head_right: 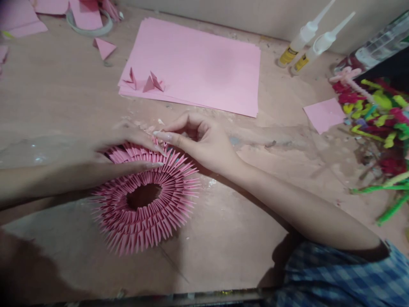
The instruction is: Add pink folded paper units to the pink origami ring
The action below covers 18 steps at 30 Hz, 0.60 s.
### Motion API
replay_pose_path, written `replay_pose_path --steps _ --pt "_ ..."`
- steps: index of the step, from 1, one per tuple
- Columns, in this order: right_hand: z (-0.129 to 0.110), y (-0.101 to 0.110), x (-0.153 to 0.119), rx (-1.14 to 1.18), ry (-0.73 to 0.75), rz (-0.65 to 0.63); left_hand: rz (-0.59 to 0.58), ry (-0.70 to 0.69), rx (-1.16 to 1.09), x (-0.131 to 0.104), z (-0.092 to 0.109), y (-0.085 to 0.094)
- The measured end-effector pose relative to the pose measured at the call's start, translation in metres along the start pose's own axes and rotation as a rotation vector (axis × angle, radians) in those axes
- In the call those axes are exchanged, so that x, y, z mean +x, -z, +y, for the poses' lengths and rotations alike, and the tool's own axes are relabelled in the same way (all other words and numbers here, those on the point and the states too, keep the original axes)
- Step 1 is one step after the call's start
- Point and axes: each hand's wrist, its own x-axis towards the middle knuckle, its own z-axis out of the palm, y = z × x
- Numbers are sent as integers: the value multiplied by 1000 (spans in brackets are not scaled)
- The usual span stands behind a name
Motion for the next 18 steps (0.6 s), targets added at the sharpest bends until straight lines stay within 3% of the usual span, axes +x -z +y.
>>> replay_pose_path --steps 4,18 --pt "1 2 1 27 -21 -8 55 6 -24 -3 -4 -3" --pt "-3 -3 2 3 -35 -11 27 -2 -31 -2 -4 -3"
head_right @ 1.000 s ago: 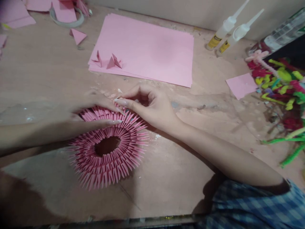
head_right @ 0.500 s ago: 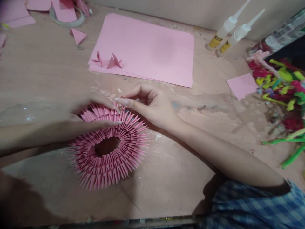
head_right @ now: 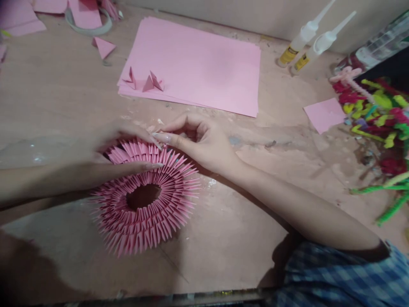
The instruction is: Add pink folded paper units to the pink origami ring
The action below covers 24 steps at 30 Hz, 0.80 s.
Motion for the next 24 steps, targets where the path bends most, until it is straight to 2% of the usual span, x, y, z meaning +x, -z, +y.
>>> replay_pose_path --steps 9,16,24 --pt "2 3 -4 -43 25 35 29 28 15 -4 4 -3" --pt "2 2 -3 -61 -30 50 46 -37 26 -5 1 -3" --pt "3 -1 -4 -71 2 43 28 -50 -9 -3 -5 -1"
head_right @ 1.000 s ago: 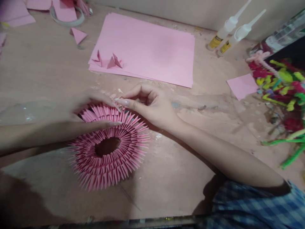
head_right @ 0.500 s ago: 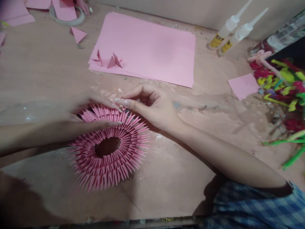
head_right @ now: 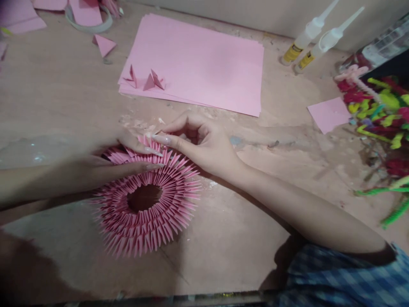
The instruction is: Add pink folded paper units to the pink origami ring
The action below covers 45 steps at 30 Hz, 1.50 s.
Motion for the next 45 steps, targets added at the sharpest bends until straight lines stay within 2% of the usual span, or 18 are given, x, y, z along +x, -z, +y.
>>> replay_pose_path --steps 6,12,21,26,30,33,37,42,45 --pt "0 2 -1 22 27 -18 -1 -18 -16 0 -4 1" --pt "-3 8 4 87 -101 -43 13 5 -20 0 -2 1" --pt "-1 1 2 68 -76 -49 16 -15 -26 2 -4 0" --pt "-4 5 2 31 -56 -56 22 -3 -41 4 -3 2" --pt "-7 14 6 10 -76 -137 19 -22 -15 3 -5 2" --pt "-6 18 11 -13 -87 -186 -7 10 -28 0 0 0" --pt "-1 20 14 -18 -59 -190 -24 89 -80 -1 8 -1" --pt "-1 18 16 -15 -84 -210 23 38 2 1 2 -2" --pt "-3 16 13 -14 -61 -200 36 5 -25 2 -3 -3"
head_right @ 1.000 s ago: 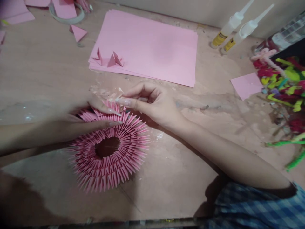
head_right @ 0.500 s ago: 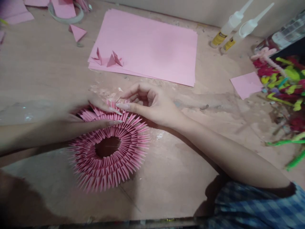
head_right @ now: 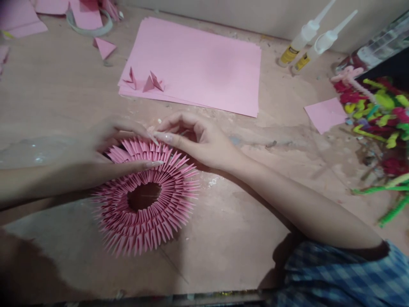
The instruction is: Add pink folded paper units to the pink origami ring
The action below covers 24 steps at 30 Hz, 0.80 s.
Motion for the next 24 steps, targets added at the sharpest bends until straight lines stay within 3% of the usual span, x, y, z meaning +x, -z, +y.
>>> replay_pose_path --steps 5,10,14,17,20,24 --pt "8 10 6 -116 90 202 -20 28 -54 1 3 -2" --pt "19 36 47 -710 394 346 2 -4 9 5 -2 -1" --pt "17 39 93 -1132 499 252 -21 -42 19 7 -7 2" --pt "15 35 120 -1281 485 110 -30 -44 21 8 -8 2" --pt "20 35 133 -1272 480 58 -50 -42 38 8 -7 2" --pt "27 43 134 -1106 548 88 -85 -42 32 7 -8 3"
